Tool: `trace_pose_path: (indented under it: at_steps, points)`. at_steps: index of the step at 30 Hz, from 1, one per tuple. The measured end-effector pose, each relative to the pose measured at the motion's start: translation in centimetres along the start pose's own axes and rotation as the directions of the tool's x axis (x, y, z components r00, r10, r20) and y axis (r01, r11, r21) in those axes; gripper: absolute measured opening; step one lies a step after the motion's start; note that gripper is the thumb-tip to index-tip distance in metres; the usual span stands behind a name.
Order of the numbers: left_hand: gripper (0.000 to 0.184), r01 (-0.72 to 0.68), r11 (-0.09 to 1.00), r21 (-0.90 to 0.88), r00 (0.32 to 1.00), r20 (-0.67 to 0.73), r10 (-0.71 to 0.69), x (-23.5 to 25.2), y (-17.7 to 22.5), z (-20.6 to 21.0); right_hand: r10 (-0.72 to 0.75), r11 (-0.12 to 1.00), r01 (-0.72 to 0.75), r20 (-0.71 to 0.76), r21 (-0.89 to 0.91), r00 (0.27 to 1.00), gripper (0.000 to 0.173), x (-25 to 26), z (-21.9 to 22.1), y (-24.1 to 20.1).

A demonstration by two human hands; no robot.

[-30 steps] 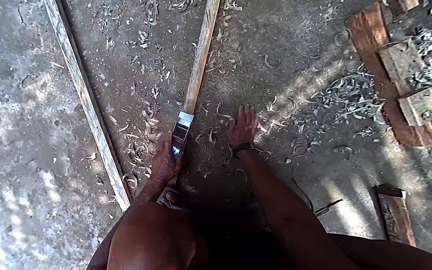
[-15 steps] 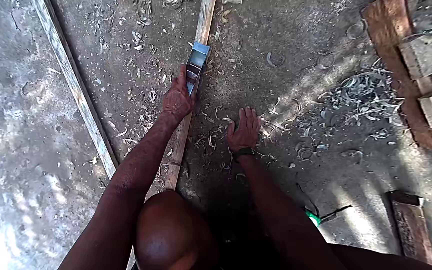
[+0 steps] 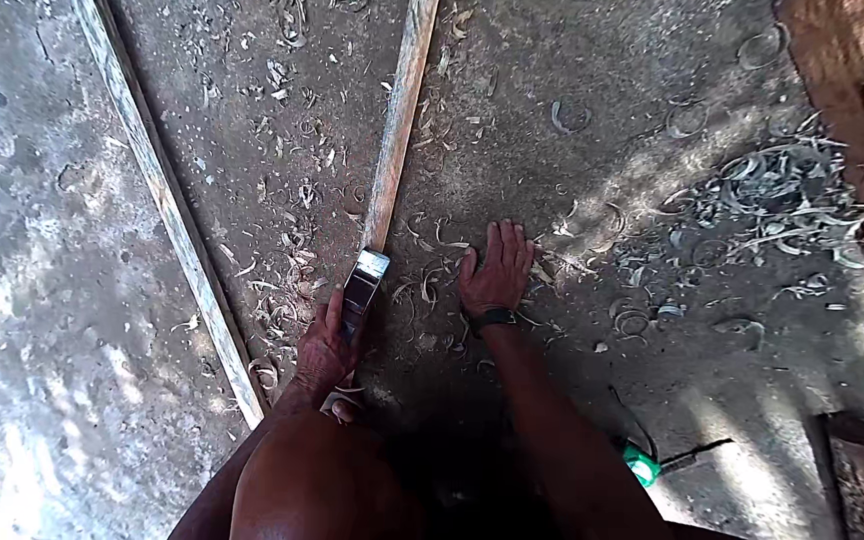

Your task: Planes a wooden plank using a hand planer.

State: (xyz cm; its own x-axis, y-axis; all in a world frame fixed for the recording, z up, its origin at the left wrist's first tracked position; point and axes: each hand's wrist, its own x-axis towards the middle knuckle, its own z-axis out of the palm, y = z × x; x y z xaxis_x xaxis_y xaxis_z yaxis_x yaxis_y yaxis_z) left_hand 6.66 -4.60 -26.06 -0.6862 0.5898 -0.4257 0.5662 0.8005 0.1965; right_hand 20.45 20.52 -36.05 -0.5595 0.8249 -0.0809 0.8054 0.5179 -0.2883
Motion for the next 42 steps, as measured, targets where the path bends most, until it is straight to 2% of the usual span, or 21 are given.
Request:
trace_pose_path:
  at_steps: [2,6,8,10,13,15,20,22,25,29,35,38,42]
  points:
    - [0.084,0.012,1.0,-0.004,1.0,0.015,-0.012,4.2,1.9,-1.5,-0.003,1.0,0.003,-0.019,-0.003,1.0,0.062,0.2,0.0,0.0]
    - [0.098,0.056,0.997,-0.048,0.997,0.049,-0.053,18.0,7.4,-5.3,-0.005,1.0,0.004,-0.014,-0.018,1.0,0.062,-0.1,0.2,0.0]
    - [0.103,0.016,0.998,-0.053,0.999,0.043,-0.014,24.0,9.6,-7.6,-0.009,1.0,0.009,-0.025,-0.015,1.0,0.062,0.0,0.2,0.0]
    - [0.103,-0.033,0.996,-0.08,0.999,0.009,0.034,27.2,10.8,-8.9,-0.013,1.0,0.013,-0.029,-0.006,0.999,0.062,0.4,0.0,0.2]
    - [0.1,-0.049,0.994,-0.095,0.999,-0.021,0.047,27.6,11.0,-8.9,-0.015,1.0,0.015,-0.029,0.013,0.999,0.061,0.6,0.0,0.2]
    - [0.101,-0.049,0.996,-0.077,0.999,-0.001,0.049,25.6,10.2,-8.4,-0.018,1.0,0.019,-0.026,0.02,0.999,0.062,0.6,0.1,0.3]
    - [0.098,-0.095,0.995,0.005,0.995,0.028,0.095,13.8,5.0,-4.3,-0.02,1.0,0.021,-0.044,0.005,0.999,0.061,0.2,0.2,0.1]
    - [0.095,-0.055,0.998,0.012,0.996,0.068,0.055,11.5,4.3,-3.6,-0.012,1.0,0.011,-0.056,-0.012,0.998,0.06,0.4,0.1,-0.1]
    - [0.093,-0.019,1.0,-0.015,0.996,0.081,0.02,14.5,5.6,-4.5,-0.012,1.0,0.01,-0.077,-0.016,0.997,0.059,0.5,0.0,-0.3]
    - [0.097,-0.045,0.999,-0.025,0.998,0.049,0.047,24.4,9.2,-7.6,-0.013,1.0,0.012,-0.084,-0.019,0.996,0.059,0.5,0.1,-0.2]
    - [0.107,-0.04,0.994,-0.102,0.999,-0.031,0.037,36.5,14.5,-11.8,-0.041,0.999,0.04,-0.124,-0.01,0.991,0.058,0.7,0.3,-0.1]
    - [0.109,-0.056,0.995,-0.086,0.997,-0.048,0.052,37.5,15.0,-11.9,-0.039,0.999,0.042,-0.109,0.017,0.993,0.059,0.4,0.1,0.2]
    - [0.11,-0.072,0.994,-0.077,0.997,-0.037,0.07,32.1,12.8,-10.4,-0.034,0.999,0.039,-0.115,0.038,0.993,0.059,0.4,0.0,0.1]
